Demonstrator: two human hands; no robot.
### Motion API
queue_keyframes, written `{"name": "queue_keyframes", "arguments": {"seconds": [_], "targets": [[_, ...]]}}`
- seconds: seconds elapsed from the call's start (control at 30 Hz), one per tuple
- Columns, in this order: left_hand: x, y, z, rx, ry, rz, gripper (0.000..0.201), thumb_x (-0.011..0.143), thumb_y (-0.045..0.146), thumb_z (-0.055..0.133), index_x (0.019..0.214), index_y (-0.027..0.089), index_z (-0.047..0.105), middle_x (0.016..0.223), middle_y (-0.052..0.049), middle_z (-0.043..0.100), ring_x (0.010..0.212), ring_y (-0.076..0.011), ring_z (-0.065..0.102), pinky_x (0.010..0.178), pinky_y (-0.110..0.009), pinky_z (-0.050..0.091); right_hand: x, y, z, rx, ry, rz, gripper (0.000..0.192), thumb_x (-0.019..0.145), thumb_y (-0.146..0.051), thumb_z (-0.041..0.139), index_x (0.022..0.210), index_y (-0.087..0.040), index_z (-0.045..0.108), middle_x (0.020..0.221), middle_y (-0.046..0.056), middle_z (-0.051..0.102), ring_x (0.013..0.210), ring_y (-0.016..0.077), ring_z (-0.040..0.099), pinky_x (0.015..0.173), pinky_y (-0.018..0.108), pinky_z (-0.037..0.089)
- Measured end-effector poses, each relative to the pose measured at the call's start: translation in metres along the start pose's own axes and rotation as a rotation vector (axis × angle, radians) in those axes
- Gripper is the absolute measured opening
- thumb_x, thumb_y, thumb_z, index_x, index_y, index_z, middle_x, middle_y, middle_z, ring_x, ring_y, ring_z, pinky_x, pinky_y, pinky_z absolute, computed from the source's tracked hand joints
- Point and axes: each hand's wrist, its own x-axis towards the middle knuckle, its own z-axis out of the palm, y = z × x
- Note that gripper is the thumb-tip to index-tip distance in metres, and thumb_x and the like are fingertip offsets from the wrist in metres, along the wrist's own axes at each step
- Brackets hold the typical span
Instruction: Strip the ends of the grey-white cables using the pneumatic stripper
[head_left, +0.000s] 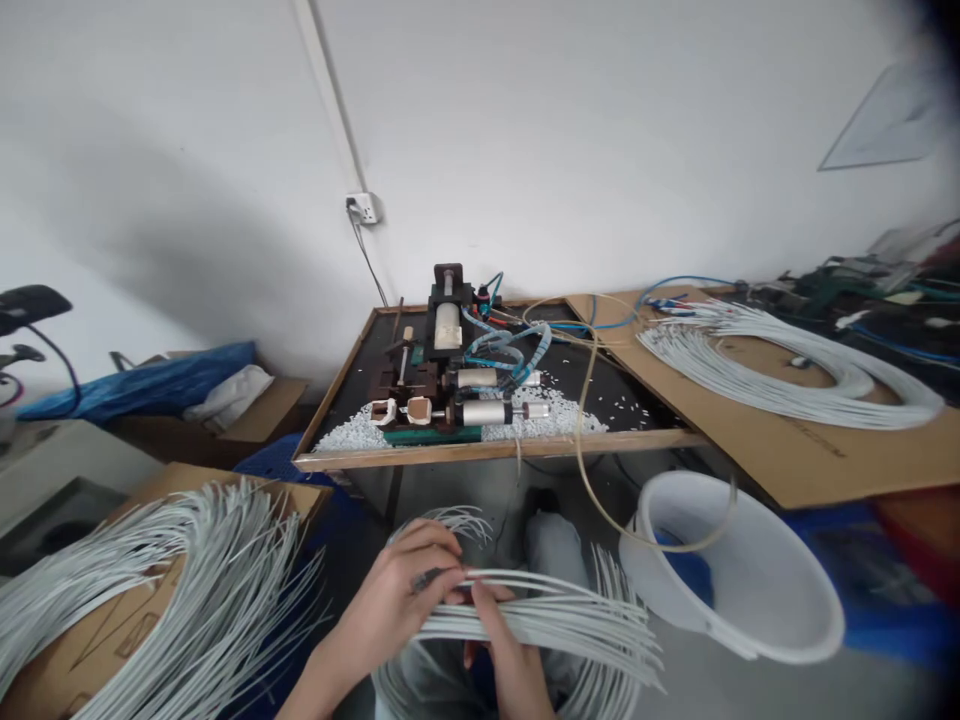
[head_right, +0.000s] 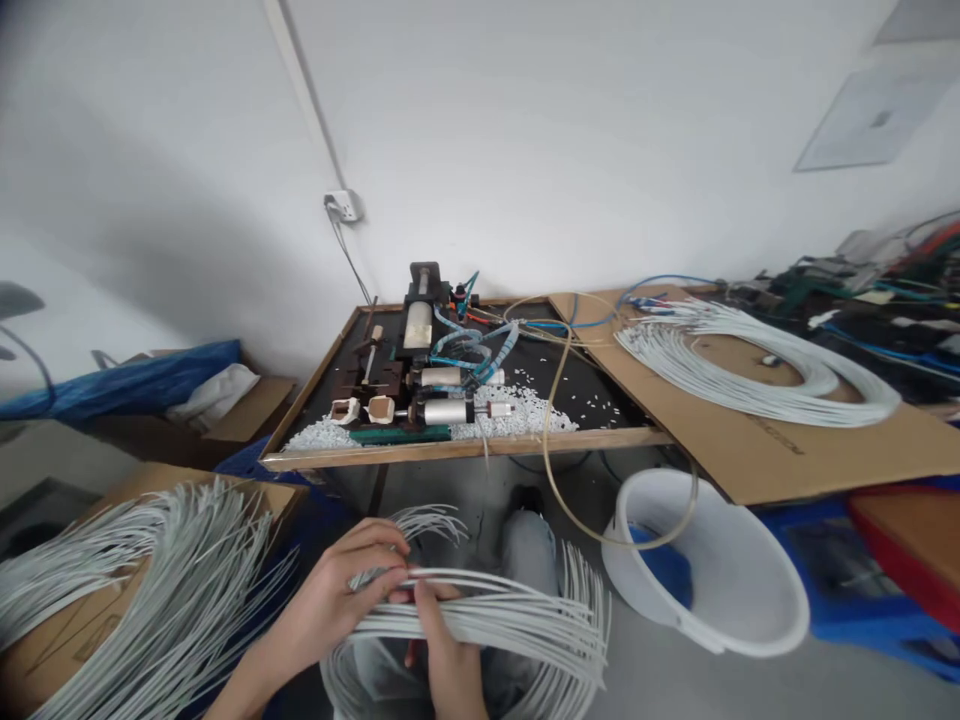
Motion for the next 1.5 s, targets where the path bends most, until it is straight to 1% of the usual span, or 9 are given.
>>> {"name": "queue_keyframes", "arguments": {"seconds": [0.17, 0.23, 0.37, 0.47, 0.63, 0.93, 1.13, 1.33, 1.5], "targets": [[-0.005, -0.022, -0.014, -0.288, 0.192, -0.242, 0.022, 0.094, 0.037, 0.056, 0.086, 0.019, 0.064, 0.074, -0.003, 0.063, 0.069, -0.0165, 0.058, 0.067, -0.027, 0.045, 0.000, -0.003, -0.002, 0.057, -0.071, 0.024, 0.042, 0.073, -0.055, 0.068, 0.089, -0.017, 0.076, 0.075, 0.008, 0.078, 0.051, 0.0182, 0.059, 0.042, 0.026, 0.041], [-0.006, -0.029, -0.023, -0.467, 0.246, -0.322, 0.026, 0.092, 0.042, 0.057, 0.092, 0.018, 0.065, 0.057, 0.003, 0.049, 0.052, -0.0115, 0.045, 0.053, -0.023, 0.037, -0.001, -0.005, -0.002, 0.064, -0.074, 0.018, 0.038, 0.074, -0.053, 0.068, 0.085, -0.017, 0.077, 0.074, 0.007, 0.078, 0.050, 0.0175, 0.058, 0.043, 0.026, 0.041], [-0.002, -0.029, -0.039, -0.717, 0.414, -0.345, 0.037, 0.085, 0.049, 0.063, 0.097, 0.014, 0.068, 0.056, 0.007, 0.032, 0.047, -0.0084, 0.030, 0.047, -0.022, 0.030, -0.004, -0.008, 0.000, 0.078, -0.093, 0.001, 0.035, 0.075, -0.051, 0.068, 0.082, -0.017, 0.077, 0.075, 0.008, 0.077, 0.050, 0.0173, 0.057, 0.043, 0.026, 0.041], [0.002, -0.030, -0.044, -0.674, 0.568, -0.315, 0.034, 0.082, 0.046, 0.068, 0.089, 0.013, 0.072, 0.054, 0.006, 0.033, 0.047, -0.0088, 0.032, 0.047, -0.023, 0.033, -0.005, -0.008, -0.001, 0.062, -0.088, 0.022, 0.037, 0.074, -0.051, 0.068, 0.083, -0.017, 0.077, 0.076, 0.009, 0.077, 0.053, 0.0185, 0.056, 0.044, 0.027, 0.042], [0.007, -0.046, -0.037, -0.338, 0.777, -0.320, 0.031, 0.079, 0.042, 0.070, 0.090, 0.014, 0.076, 0.054, 0.003, 0.051, 0.051, -0.0109, 0.044, 0.051, -0.023, 0.040, 0.001, 0.001, -0.006, -0.002, -0.097, 0.048, 0.042, 0.076, -0.055, 0.066, 0.088, -0.016, 0.077, 0.082, 0.009, 0.078, 0.048, 0.0158, 0.055, 0.046, 0.028, 0.043], [0.006, -0.064, -0.020, -0.192, 0.812, -0.425, 0.045, 0.077, 0.050, 0.069, 0.096, 0.010, 0.077, 0.059, -0.001, 0.061, 0.050, -0.0124, 0.053, 0.048, -0.021, 0.044, 0.008, 0.017, -0.010, -0.018, -0.066, 0.057, 0.048, 0.069, -0.059, 0.070, 0.089, -0.015, 0.075, 0.080, 0.009, 0.078, 0.043, 0.0170, 0.056, 0.040, 0.030, 0.043], [0.016, -0.061, -0.025, -0.251, 0.752, -0.347, 0.044, 0.080, 0.047, 0.065, 0.106, 0.013, 0.071, 0.063, 0.002, 0.060, 0.053, -0.0125, 0.055, 0.051, -0.021, 0.045, 0.008, 0.011, -0.007, -0.018, -0.067, 0.060, 0.048, 0.065, -0.061, 0.070, 0.085, -0.017, 0.076, 0.076, 0.007, 0.077, 0.043, 0.0189, 0.056, 0.040, 0.033, 0.043], [0.045, -0.037, -0.039, -0.484, 0.724, -0.259, 0.048, 0.085, 0.045, 0.063, 0.117, 0.009, 0.064, 0.052, 0.009, 0.036, 0.043, -0.0065, 0.033, 0.043, -0.018, 0.031, 0.009, 0.009, -0.009, -0.033, -0.065, 0.070, 0.053, 0.065, -0.063, 0.070, 0.087, -0.015, 0.075, 0.078, 0.008, 0.077, 0.043, 0.0161, 0.054, 0.041, 0.029, 0.041], [0.058, -0.020, -0.059, -0.709, 0.774, -0.176, 0.039, 0.086, 0.045, 0.064, 0.103, 0.010, 0.069, 0.055, 0.011, 0.021, 0.043, -0.0048, 0.021, 0.042, -0.018, 0.024, 0.011, 0.009, -0.013, -0.049, -0.049, 0.061, 0.052, 0.065, -0.062, 0.071, 0.087, -0.015, 0.075, 0.078, 0.007, 0.078, 0.042, 0.0163, 0.053, 0.042, 0.031, 0.042]]}}
